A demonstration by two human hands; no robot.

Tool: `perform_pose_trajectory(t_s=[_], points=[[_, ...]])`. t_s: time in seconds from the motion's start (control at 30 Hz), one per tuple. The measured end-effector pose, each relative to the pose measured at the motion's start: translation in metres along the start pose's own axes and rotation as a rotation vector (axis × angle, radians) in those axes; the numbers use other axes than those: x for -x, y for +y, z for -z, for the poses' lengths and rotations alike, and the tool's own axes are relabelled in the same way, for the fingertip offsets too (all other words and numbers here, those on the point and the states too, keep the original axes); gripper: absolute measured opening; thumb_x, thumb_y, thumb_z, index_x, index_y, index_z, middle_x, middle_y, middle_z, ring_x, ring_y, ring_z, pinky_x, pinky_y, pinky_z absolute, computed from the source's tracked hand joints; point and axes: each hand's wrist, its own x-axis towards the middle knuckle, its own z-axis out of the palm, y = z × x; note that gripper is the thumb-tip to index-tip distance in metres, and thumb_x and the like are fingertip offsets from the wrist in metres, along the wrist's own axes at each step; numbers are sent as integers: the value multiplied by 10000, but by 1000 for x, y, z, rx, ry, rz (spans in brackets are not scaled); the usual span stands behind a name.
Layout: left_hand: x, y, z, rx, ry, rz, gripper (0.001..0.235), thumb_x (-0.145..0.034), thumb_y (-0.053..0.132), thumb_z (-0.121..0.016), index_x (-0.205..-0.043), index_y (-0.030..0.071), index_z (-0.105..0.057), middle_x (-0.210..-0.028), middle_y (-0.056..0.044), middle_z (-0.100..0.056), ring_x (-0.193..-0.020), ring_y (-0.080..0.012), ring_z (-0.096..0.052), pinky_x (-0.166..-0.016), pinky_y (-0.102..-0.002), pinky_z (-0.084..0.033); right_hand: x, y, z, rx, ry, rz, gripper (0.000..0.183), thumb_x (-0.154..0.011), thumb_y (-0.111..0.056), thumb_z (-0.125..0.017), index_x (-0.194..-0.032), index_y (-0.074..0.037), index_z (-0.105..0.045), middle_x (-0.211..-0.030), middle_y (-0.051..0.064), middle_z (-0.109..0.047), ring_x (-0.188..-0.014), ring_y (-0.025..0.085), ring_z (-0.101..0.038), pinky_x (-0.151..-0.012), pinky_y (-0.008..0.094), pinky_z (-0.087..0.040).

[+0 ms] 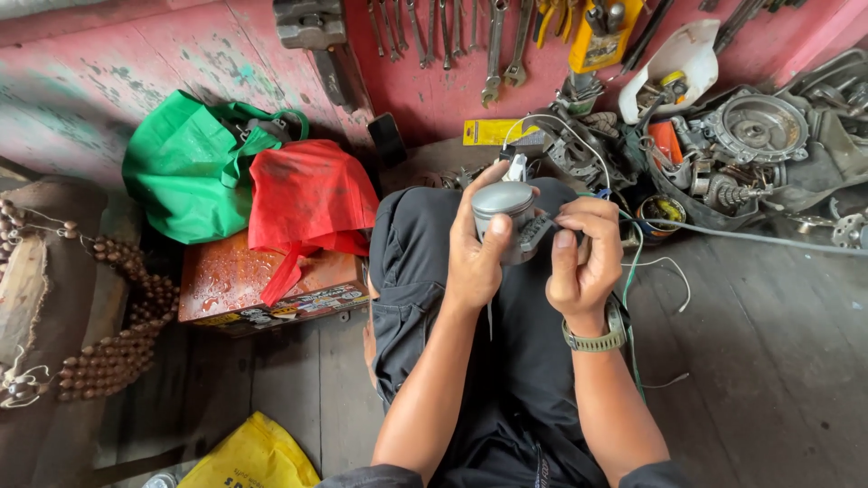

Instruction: The person cleans a motorcycle piston using sandpaper to remove carbon buildup and debris in a workshop environment.

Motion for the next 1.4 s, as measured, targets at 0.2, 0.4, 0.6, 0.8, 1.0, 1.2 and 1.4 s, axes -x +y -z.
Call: perform_pose_trajectory(t_s=[0.2, 0.4, 0.6, 0.8, 1.0, 1.2, 1.4], points=[[0, 2, 3, -88, 12, 3, 626, -1015, 346, -608, -1487, -33, -452, -1197, -268, -679, -1031, -302, -720, -954, -467, -568, 0, 3, 1, -13, 25, -1, 184, -1074, -88, -499, -994, 58, -576, -886, 138, -570, -863, 302, -574, -867, 443, -520], [3, 11, -1, -121, 29, 35, 665, -1004, 368, -604, -1502, -37, -432, -1179, -269, -691, -1028, -308, -726, -970, -481, -567, 1, 3, 2, -12, 29, -23, 180, -1070, -90, -504, -990, 55, -574, -883, 135, -580, -861, 292, -584, -867, 442, -528], [3, 4, 0, -50, 57, 82, 681, -1010, 362, -596, -1507, -62, -405, -1191, -282, -669, -1030, -326, -714, -934, -483, -582, 0, 6, 3, 13, 43, -28, 159, -1060, -90, -514, -1000, 46, -572, -909, 129, -593, -855, 277, -571, -856, 412, -514], [3, -10, 12, -4, 94, 113, 746, -960, 351, -683, -1523, -38, -387, -1177, -266, -674, -1020, -292, -714, -909, -448, -607, -1, 6, -3, 76, 14, 12, 155, -1052, -107, -523, -993, 17, -593, -886, 110, -599, -845, 289, -595, -849, 425, -507], [8, -17, 24, 30, 118, 53, 733, -937, 306, -715, -1501, -56, -419, -1160, -288, -675, -1005, -307, -720, -878, -441, -618, -3, 6, -9, 49, 1, 11, 128, -1041, -102, -529, -986, -3, -587, -872, 84, -589, -814, 267, -585, -817, 411, -500], [20, -33, 25, 99, 189, 105, 693, -984, 322, -640, -1506, -63, -396, -1177, -270, -661, -1006, -278, -711, -896, -428, -616, 4, 23, -5, 0, 34, 17, 111, -1030, -84, -539, -995, 14, -579, -862, 84, -590, -816, 261, -577, -823, 412, -503], [23, -7, 4, 193, 229, 178, 794, -939, 393, -663, -1526, -54, -371, -1163, -262, -646, -994, -246, -681, -820, -402, -639, -2, 24, 1, -12, 70, 20, 117, -1029, -82, -538, -985, 19, -577, -856, 89, -588, -814, 263, -582, -824, 412, -507]])
